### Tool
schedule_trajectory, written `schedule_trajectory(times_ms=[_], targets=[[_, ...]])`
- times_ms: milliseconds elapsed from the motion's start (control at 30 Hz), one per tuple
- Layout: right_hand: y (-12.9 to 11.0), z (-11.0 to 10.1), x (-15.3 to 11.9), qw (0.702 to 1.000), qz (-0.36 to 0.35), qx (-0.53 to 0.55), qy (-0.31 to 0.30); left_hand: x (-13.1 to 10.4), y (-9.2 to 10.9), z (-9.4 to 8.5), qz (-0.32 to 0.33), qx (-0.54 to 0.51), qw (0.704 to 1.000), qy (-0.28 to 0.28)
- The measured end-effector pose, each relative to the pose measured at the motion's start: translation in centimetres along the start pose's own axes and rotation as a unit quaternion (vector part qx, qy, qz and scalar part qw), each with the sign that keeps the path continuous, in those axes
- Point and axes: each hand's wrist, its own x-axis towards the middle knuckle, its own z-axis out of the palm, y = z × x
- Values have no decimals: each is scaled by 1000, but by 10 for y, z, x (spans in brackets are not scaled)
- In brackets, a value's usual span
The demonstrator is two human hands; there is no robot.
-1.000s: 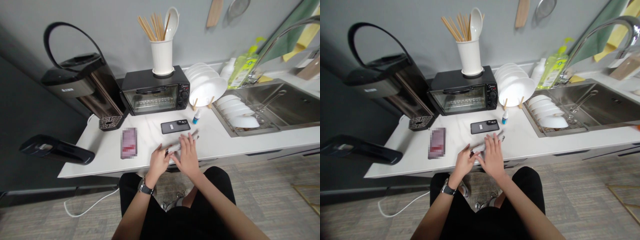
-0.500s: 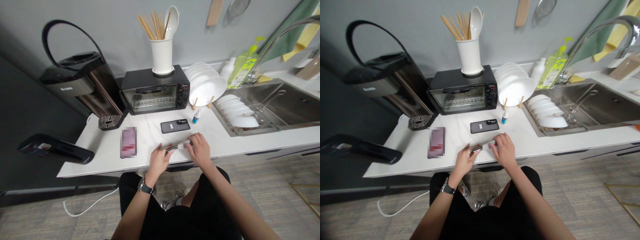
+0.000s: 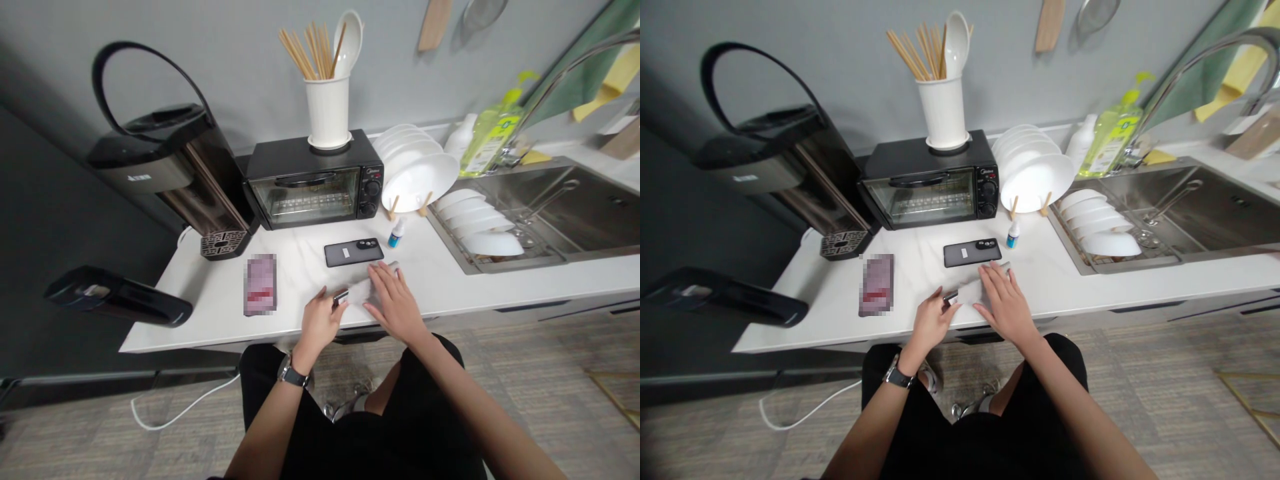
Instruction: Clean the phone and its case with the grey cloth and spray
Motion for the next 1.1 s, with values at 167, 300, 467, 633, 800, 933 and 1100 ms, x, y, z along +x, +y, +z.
schedule_trajectory(times_ms=[167, 300, 467, 633, 800, 933, 1100], targets=[[-26, 7, 9, 984, 151, -20, 93, 1, 2, 0, 11, -6, 1000, 11], [-68, 18, 13, 999, 38, 19, 15, -1, -7, 6, 21, -3, 1000, 10], [-44, 9, 1, 992, -110, 25, -49, -2, -8, 6, 18, -17, 1000, 16], [8, -5, -5, 999, 28, -10, 20, 1, 1, -1, 3, -14, 1000, 5], [-29, 2, 5, 991, 119, -4, 54, 1, -2, 1, 10, -3, 1000, 9], [-78, 11, 10, 999, -10, 35, -22, 0, -13, 8, 12, 35, 999, 2], [-53, 7, 5, 993, -109, 26, -33, -1, -12, 7, 2, 40, 999, 6]])
